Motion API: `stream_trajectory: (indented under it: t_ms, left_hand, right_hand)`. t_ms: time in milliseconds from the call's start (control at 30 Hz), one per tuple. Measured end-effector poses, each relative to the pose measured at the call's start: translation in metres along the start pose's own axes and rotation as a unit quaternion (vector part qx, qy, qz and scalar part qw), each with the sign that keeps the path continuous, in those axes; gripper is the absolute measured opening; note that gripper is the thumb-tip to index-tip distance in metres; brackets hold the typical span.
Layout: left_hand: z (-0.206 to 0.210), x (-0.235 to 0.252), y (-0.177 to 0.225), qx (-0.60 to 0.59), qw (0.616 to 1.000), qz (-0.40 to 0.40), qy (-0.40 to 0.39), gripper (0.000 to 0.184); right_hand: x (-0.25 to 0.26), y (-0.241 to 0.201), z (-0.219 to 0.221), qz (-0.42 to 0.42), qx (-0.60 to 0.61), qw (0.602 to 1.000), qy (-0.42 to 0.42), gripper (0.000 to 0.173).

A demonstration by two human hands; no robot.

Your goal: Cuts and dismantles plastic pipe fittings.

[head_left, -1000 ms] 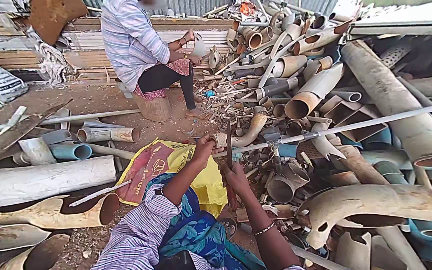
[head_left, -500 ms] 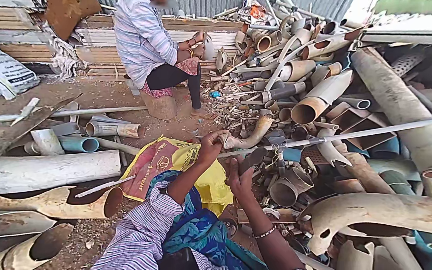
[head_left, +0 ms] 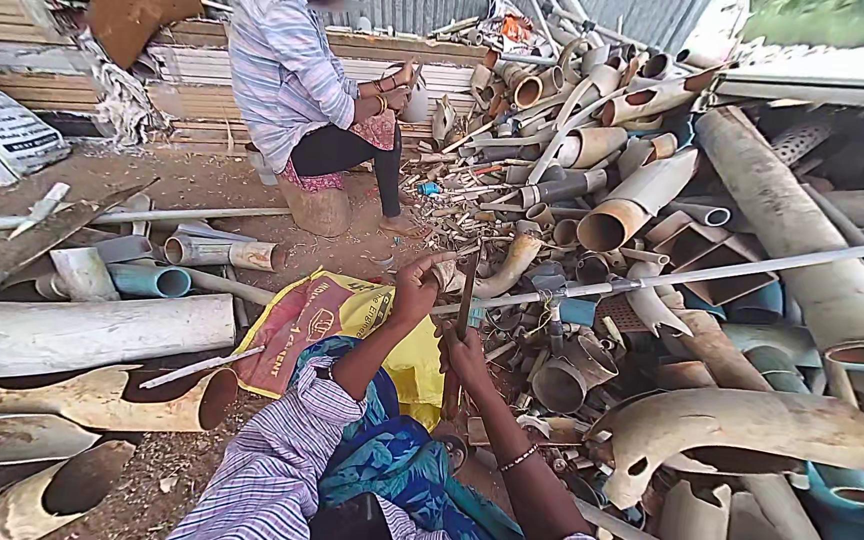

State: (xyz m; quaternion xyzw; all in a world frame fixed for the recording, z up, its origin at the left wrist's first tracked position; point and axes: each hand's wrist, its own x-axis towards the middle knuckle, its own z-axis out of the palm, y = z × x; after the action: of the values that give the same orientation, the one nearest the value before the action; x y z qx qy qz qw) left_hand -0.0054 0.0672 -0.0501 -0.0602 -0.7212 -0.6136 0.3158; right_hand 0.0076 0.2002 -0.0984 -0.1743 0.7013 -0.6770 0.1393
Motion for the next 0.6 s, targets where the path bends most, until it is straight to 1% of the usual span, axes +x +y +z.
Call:
stream_trajectory:
  t_ms: [67,100,133,167,200,233,267,367,600]
  left_hand:
    - [0.000,-0.001,0.007,-0.009,0.999,0.036,0.000,0.032]
    - [0.001,-0.006,0.007,-0.001,0.998,0.067,-0.015,0.031]
    - [0.002,-0.010,0.004,0.010,0.994,0.104,-0.038,0.030]
    - [0.003,-0.012,-0.001,0.029,0.988,0.140,-0.063,0.029]
    - [0.007,-0.014,-0.006,0.048,0.980,0.174,-0.081,0.029]
    - [0.011,-0.016,-0.010,0.060,0.974,0.195,-0.095,0.029]
    - [0.014,-0.017,-0.012,0.065,0.971,0.207,-0.101,0.029]
    - [0.014,-0.015,-0.011,0.059,0.972,0.207,-0.099,0.029]
    - [0.016,-0.018,-0.011,0.025,0.985,0.143,-0.089,0.029]
  right_hand:
    - [-0.003,-0.011,0.002,-0.055,0.056,0.996,0.046,0.030]
    - [-0.008,-0.019,0.003,-0.073,0.095,0.991,0.064,0.026]
    - [-0.011,-0.027,0.002,-0.071,0.140,0.985,0.071,0.023]
    - [-0.012,-0.034,0.000,-0.055,0.191,0.977,0.074,0.023]
    - [-0.012,-0.040,-0.002,-0.028,0.234,0.969,0.076,0.020]
    - [-0.012,-0.042,-0.005,-0.005,0.271,0.959,0.081,0.016]
    - [-0.010,-0.041,-0.007,0.002,0.297,0.951,0.085,0.016]
    - [-0.005,-0.033,-0.006,-0.024,0.311,0.947,0.080,0.017]
    - [-0.008,-0.029,-0.002,-0.053,0.283,0.953,0.093,0.023]
